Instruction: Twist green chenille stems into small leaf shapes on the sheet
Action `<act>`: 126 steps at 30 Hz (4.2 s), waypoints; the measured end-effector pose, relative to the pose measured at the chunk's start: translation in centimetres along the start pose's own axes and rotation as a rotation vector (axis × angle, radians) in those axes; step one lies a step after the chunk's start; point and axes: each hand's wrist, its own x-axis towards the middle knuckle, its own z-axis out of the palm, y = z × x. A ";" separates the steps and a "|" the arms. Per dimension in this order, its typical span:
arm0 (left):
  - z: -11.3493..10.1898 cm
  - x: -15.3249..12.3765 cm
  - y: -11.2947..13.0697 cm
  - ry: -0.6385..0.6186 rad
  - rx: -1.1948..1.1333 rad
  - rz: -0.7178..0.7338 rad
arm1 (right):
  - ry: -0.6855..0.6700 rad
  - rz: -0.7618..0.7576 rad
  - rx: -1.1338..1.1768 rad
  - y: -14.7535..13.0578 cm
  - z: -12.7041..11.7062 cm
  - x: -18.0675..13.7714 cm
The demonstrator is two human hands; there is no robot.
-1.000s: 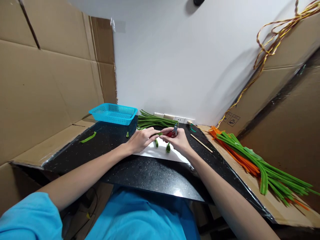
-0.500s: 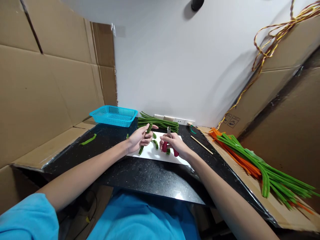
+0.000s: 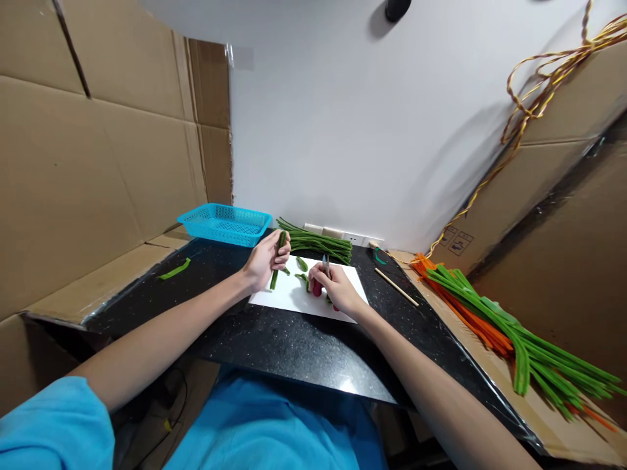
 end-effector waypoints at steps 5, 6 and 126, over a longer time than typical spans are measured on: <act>0.2 -0.1 0.4 0.000 0.044 0.051 | 0.011 -0.033 -0.117 0.1 0.1 -0.1; 0.2 0.0 0.4 -0.006 0.044 0.043 | 0.010 -0.039 -0.146 0.1 0.1 -0.1; 1.7 -1.3 -1.3 -0.286 0.505 0.162 | -0.165 -0.087 -0.203 -1.1 0.6 -0.7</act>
